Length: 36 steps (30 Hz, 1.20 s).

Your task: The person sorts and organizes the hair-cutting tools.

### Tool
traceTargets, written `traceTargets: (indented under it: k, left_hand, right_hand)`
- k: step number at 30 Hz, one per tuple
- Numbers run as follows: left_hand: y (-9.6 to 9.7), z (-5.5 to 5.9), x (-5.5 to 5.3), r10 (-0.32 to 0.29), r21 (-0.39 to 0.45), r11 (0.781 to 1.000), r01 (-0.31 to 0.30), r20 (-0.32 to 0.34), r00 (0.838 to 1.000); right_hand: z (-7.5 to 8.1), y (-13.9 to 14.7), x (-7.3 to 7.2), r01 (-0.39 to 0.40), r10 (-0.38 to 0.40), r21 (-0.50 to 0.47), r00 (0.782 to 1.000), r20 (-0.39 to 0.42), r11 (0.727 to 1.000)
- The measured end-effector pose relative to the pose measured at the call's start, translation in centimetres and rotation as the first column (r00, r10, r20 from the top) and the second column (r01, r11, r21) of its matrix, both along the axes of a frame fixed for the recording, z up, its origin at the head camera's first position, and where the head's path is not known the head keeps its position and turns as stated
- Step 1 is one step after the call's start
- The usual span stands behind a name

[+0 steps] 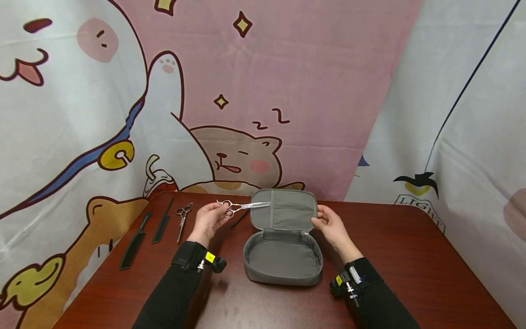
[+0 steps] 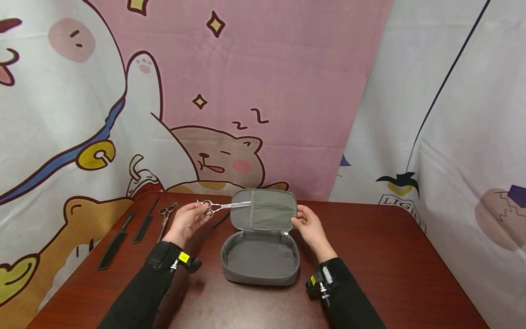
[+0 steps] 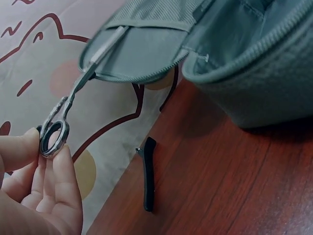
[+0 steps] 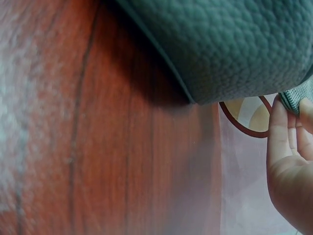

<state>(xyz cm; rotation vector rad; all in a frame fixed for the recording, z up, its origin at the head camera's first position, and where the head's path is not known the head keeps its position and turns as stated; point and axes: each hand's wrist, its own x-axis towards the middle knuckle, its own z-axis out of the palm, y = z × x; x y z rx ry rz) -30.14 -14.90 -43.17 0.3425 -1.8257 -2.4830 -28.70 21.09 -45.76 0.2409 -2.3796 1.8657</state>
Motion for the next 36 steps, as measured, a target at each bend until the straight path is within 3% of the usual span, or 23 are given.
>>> traceTargets:
  k: [10, 20, 30, 36]
  left_hand:
    - [0.4, -0.3, -0.1, 0.03, -0.061, 0.998, -0.034, -0.063, 0.998]
    - [2.0, 0.2, -0.5, 0.114, -0.187, 0.973, -0.139, -0.136, 0.984]
    - [3.5, 0.6, -0.7, 0.114, -0.194, 0.971, -0.141, -0.145, 0.983]
    - [4.4, 1.1, -0.6, 0.118, -0.237, 0.958, -0.161, -0.188, 0.975]
  right_hand:
    - [-0.2, -0.1, 0.0, 0.0, 0.001, 0.011, 1.0, -0.026, 1.0]
    - [-0.3, -0.1, 0.0, 0.009, -0.008, 0.02, 0.999, -0.039, 1.0]
    - [-0.3, -0.2, 0.1, 0.025, -0.024, 0.05, 1.0, -0.015, 0.998]
    - [-0.1, -0.1, 0.1, 0.029, -0.028, 0.059, 0.999, -0.02, 0.998]
